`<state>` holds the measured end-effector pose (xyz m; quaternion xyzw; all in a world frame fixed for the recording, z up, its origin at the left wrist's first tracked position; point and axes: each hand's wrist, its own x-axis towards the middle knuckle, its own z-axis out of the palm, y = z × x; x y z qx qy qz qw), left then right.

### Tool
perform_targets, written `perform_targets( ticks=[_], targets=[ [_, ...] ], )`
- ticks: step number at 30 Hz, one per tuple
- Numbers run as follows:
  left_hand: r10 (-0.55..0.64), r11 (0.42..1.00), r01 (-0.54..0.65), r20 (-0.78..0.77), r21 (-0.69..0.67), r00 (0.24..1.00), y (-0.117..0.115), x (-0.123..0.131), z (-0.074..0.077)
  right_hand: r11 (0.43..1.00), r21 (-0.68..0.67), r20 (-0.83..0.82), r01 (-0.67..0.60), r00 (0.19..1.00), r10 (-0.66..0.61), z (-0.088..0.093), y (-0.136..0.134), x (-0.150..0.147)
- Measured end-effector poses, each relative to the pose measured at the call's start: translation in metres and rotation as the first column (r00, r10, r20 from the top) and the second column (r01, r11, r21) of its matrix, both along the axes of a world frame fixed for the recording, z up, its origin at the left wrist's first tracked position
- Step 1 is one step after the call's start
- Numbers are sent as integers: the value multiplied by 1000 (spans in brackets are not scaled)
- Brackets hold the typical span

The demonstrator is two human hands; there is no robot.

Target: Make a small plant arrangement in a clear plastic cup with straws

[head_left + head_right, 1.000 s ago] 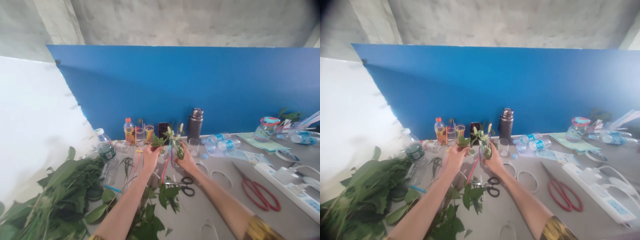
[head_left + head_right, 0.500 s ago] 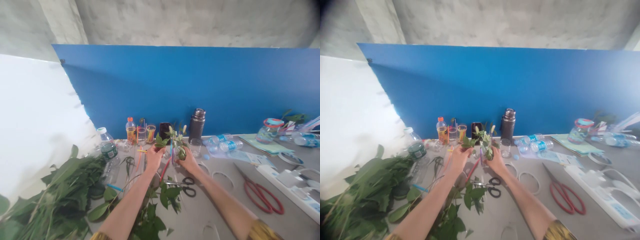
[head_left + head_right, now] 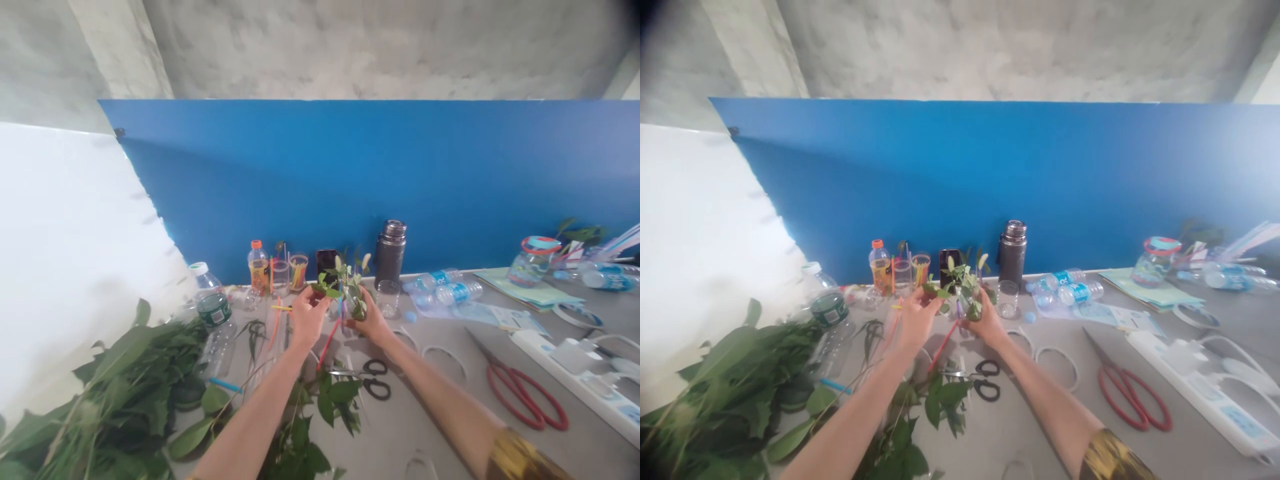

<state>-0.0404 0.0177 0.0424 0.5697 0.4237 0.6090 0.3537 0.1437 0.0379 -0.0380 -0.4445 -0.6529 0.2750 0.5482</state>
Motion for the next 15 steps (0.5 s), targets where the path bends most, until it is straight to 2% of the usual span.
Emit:
perform_targets(
  ticks=[5, 15],
  targets=[
    [-24, 1000, 24, -6, 16, 1000, 1, 0, 2, 1000, -24, 10, 15, 1000, -15, 2, 1, -2],
    [-68, 996, 69, -12, 54, 998, 6, 1, -7, 1000, -2, -30, -25, 999, 25, -1, 1, 1]
  ],
)
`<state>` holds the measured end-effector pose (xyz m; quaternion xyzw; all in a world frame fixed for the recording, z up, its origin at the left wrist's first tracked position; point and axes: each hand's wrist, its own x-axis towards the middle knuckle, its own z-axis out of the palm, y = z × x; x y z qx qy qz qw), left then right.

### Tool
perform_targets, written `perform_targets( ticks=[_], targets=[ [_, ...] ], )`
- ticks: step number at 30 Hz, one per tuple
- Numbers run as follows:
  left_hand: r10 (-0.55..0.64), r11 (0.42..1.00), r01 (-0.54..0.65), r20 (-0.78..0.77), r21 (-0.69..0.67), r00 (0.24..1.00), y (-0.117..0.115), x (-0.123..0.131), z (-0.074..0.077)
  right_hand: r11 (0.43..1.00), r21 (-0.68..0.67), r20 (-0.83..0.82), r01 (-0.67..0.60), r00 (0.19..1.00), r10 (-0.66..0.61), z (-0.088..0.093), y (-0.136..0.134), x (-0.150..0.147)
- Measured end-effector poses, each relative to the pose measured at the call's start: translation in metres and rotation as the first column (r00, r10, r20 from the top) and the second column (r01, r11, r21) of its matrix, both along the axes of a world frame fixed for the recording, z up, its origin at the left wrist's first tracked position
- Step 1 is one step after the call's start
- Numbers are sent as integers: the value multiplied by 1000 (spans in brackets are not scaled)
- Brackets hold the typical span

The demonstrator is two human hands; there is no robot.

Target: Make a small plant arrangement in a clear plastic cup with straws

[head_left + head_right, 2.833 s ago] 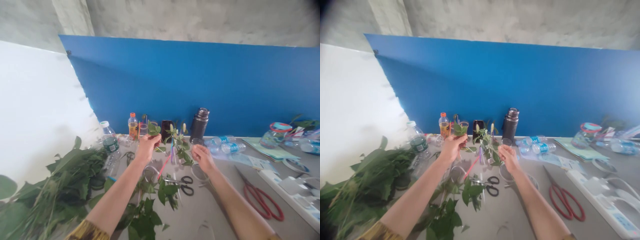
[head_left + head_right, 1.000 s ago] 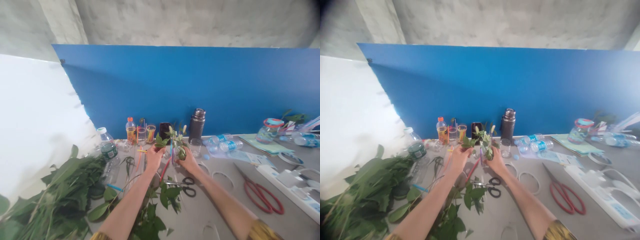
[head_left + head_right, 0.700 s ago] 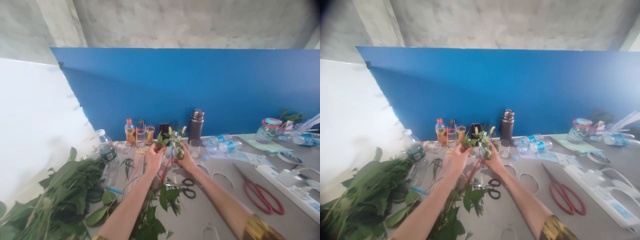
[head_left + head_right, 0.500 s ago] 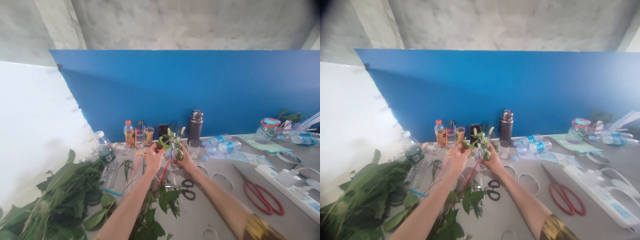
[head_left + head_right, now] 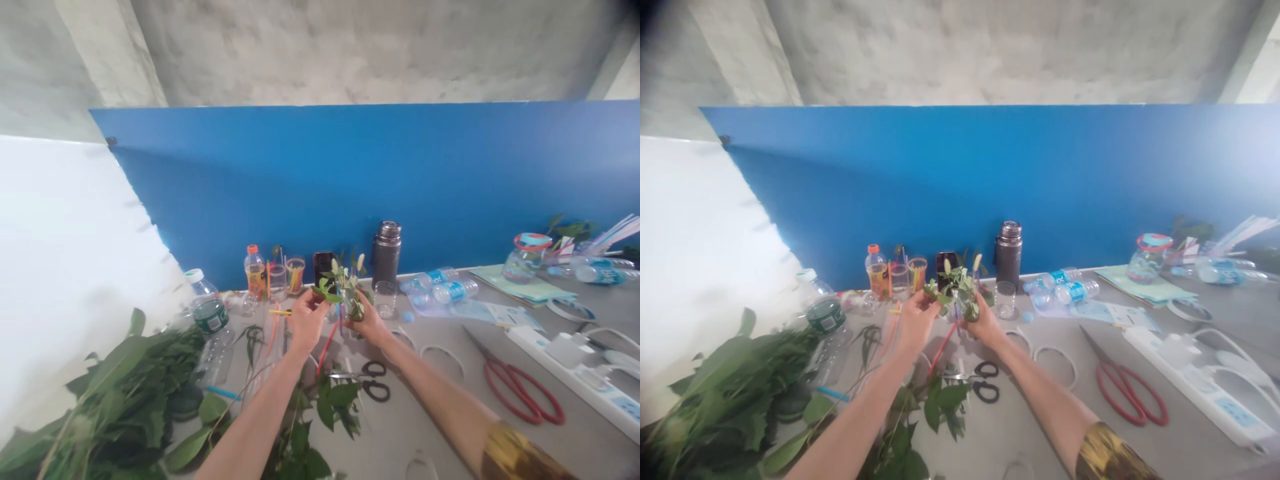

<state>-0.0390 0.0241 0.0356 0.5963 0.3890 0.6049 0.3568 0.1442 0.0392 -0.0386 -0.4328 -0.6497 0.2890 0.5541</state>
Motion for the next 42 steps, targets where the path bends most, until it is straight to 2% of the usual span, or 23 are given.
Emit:
perform_targets(
  ticks=[9, 20, 31, 42],
  targets=[
    [34, 999, -34, 0, 4, 999, 4, 11, -4, 1000, 7, 17, -4, 1000, 4, -4, 4, 3],
    [-11, 999, 10, 25, 35, 1000, 4, 24, 1, 999, 45, -4, -9, 1000, 9, -11, 11, 5],
    [44, 998, -38, -101, 59, 994, 1, 27, 9, 999, 51, 22, 16, 1000, -17, -8, 9, 5],
    [51, 989, -24, -180, 149, 982, 0, 27, 4, 998, 57, 35, 8, 999, -10, -8, 8, 6]
  ],
)
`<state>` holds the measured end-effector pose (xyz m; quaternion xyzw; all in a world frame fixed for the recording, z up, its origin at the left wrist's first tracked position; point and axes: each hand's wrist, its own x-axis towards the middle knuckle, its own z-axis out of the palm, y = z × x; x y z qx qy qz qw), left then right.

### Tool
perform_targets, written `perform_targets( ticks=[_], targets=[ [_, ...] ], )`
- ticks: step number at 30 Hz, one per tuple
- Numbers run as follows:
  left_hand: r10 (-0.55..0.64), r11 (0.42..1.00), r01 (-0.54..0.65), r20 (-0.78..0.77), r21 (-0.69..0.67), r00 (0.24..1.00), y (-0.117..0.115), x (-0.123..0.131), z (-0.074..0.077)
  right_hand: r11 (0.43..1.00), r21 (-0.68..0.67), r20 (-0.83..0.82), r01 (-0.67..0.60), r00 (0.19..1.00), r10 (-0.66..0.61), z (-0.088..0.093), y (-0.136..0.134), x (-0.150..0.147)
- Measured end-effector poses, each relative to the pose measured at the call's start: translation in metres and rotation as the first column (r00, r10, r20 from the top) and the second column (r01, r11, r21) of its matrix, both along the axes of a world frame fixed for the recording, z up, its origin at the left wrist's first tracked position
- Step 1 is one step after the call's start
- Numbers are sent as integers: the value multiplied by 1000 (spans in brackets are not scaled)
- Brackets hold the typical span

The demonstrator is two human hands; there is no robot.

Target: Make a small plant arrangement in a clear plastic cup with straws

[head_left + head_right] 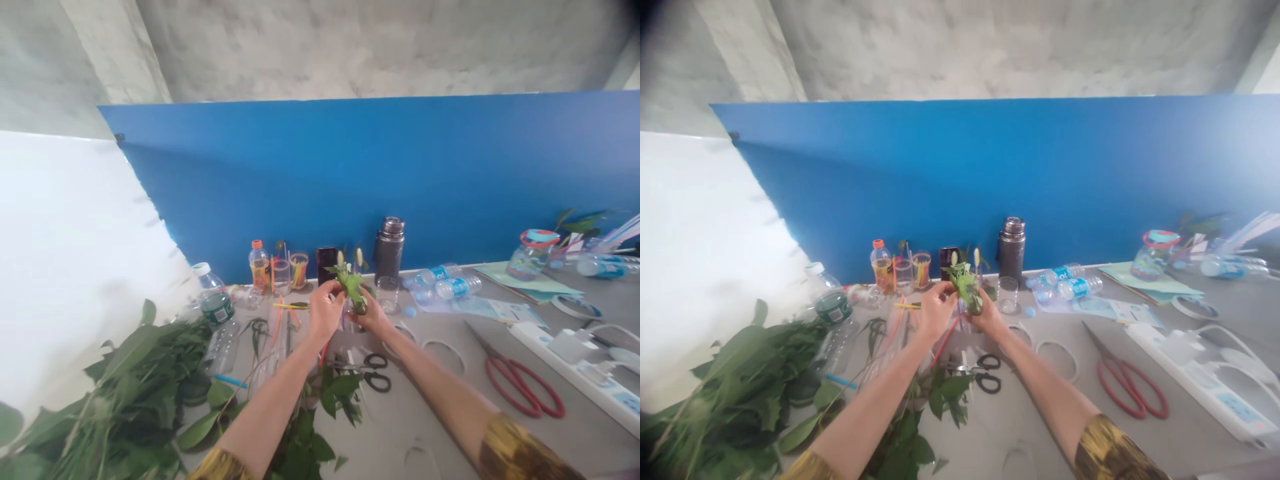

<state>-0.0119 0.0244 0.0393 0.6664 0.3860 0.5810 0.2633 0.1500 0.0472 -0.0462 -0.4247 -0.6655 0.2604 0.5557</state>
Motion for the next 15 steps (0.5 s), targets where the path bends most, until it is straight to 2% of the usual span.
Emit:
perform_targets(
  ticks=[15],
  targets=[
    [-12, 999, 11, 30, 51, 999, 5, -1, -5, 996, -44, -89, -84, 993, 80, 8, -8, -3]
  ],
)
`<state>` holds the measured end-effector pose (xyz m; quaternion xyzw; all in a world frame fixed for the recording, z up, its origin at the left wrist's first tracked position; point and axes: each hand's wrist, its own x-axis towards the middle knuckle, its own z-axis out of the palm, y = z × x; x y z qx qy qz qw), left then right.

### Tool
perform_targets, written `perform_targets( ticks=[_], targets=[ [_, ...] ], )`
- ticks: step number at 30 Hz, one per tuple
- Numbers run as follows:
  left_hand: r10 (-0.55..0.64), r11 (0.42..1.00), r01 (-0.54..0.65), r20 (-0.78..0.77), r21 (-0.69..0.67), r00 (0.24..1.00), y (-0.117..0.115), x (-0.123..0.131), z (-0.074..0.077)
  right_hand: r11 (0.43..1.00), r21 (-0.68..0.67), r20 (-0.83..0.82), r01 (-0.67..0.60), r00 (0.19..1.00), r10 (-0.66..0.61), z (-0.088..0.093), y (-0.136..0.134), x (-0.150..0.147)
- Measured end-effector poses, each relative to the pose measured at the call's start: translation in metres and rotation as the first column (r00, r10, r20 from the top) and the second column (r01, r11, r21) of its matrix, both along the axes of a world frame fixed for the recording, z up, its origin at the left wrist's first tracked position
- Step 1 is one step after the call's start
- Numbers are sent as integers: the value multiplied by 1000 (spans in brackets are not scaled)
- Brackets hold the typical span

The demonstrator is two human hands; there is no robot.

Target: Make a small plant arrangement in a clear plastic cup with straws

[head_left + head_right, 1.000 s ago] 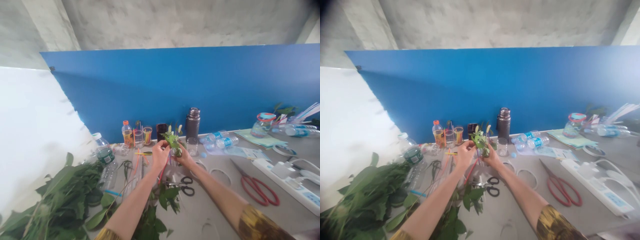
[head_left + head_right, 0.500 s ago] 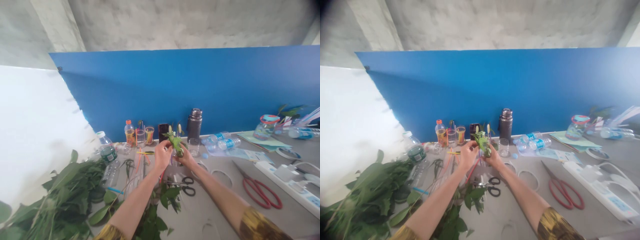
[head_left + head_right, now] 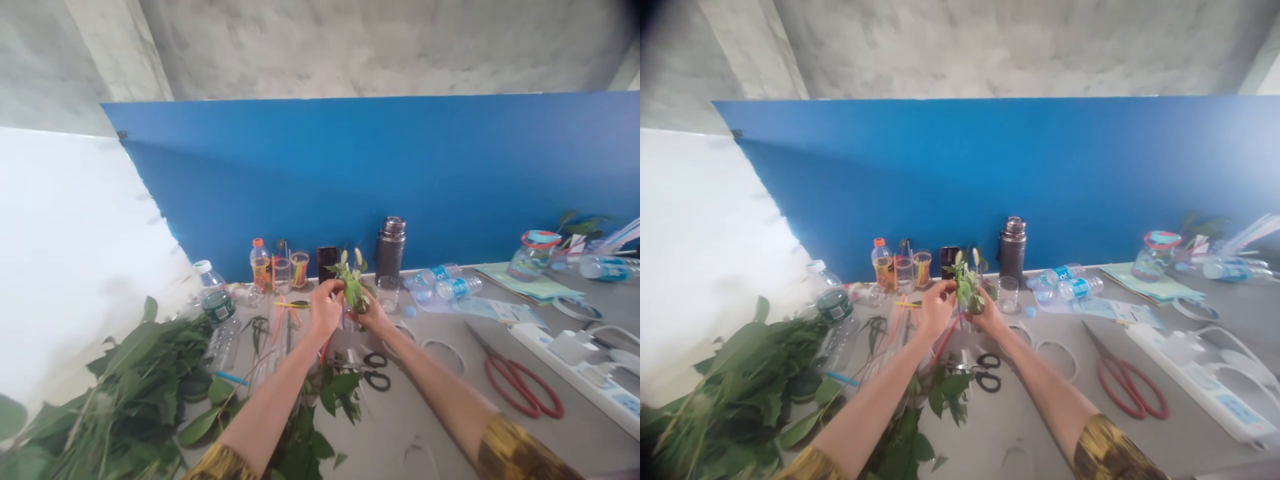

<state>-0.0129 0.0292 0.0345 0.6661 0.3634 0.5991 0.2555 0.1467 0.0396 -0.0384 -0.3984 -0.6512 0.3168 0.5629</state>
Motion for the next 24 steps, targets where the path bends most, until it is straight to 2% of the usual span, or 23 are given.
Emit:
perform_targets(
  ticks=[7, 16, 24],
  targets=[
    [0, 1000, 1, -45, 31, 999, 5, -2, -6, 997, -27, -58, -68, 996, 66, -1, 0, -1],
    [-13, 999, 15, -35, 46, 999, 9, -5, -2, 999, -20, -49, -30, 998, 29, -3, 1, 0],
    [3, 995, 4, -71, 102, 997, 9, -6, -2, 1000, -27, 30, 2, 1000, -2, -4, 1, 2]
  ],
)
